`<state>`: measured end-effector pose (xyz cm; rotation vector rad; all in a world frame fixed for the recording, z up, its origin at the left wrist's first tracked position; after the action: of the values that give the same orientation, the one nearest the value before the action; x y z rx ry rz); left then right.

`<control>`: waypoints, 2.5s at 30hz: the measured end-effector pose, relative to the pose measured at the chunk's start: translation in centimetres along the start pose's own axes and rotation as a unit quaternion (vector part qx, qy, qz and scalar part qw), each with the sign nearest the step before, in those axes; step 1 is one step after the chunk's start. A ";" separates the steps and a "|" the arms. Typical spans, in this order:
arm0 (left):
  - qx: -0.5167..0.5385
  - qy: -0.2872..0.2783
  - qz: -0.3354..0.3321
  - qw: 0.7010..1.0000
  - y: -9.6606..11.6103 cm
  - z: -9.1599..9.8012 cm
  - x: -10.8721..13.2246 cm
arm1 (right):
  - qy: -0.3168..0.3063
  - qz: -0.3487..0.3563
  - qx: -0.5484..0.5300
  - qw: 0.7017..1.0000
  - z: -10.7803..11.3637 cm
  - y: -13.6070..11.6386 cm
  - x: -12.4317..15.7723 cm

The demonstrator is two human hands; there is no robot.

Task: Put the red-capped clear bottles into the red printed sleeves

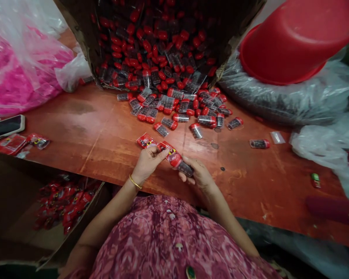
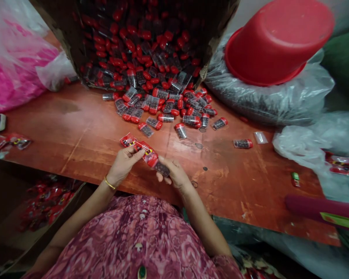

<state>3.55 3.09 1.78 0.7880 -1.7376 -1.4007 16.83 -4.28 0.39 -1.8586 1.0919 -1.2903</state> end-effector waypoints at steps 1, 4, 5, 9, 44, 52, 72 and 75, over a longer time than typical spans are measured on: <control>0.022 -0.002 0.003 1.000 -0.1 -0.3 0.0 | 0.001 -0.004 -0.007 1.000 0.0 0.1 -0.1; 0.088 -0.003 0.018 0.996 -0.6 -1.4 0.0 | 0.012 -0.001 -0.022 1.000 -0.2 0.4 -0.4; 0.105 0.003 0.024 0.994 -0.9 -1.8 0.0 | 0.026 0.007 -0.029 0.999 -0.3 0.4 -0.5; 0.162 0.050 0.024 0.985 -1.8 -2.7 0.3 | 0.103 0.059 -0.044 0.992 -0.4 0.6 -0.9; 0.189 0.087 0.020 0.978 -3.0 -2.6 0.3 | 0.191 0.214 0.113 0.951 -1.7 0.8 -0.6; 0.221 0.023 0.089 0.971 -2.3 -3.5 -0.1 | 0.150 0.195 0.080 0.966 -2.7 1.5 -0.8; 0.265 0.139 0.031 0.954 -2.1 1.5 2.4 | 0.142 0.218 0.286 0.922 -0.3 -1.6 -3.9; 0.233 0.303 -0.072 0.921 -1.9 8.8 5.3 | 0.296 0.202 0.497 0.791 4.8 -3.8 -3.7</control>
<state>-6.73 2.83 -0.19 1.4571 -1.5302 -0.6953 21.72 0.86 0.38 -0.4097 0.7462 -1.7287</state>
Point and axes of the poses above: each hand's wrist, its own x-axis away from the middle knuckle, its own z-axis out of the back of the hand, y = z × x, the point moved 4 cm from there along -x, towards the middle knuckle, and after that the axes turned 8 degrees about -y, right-handed, at the moved point
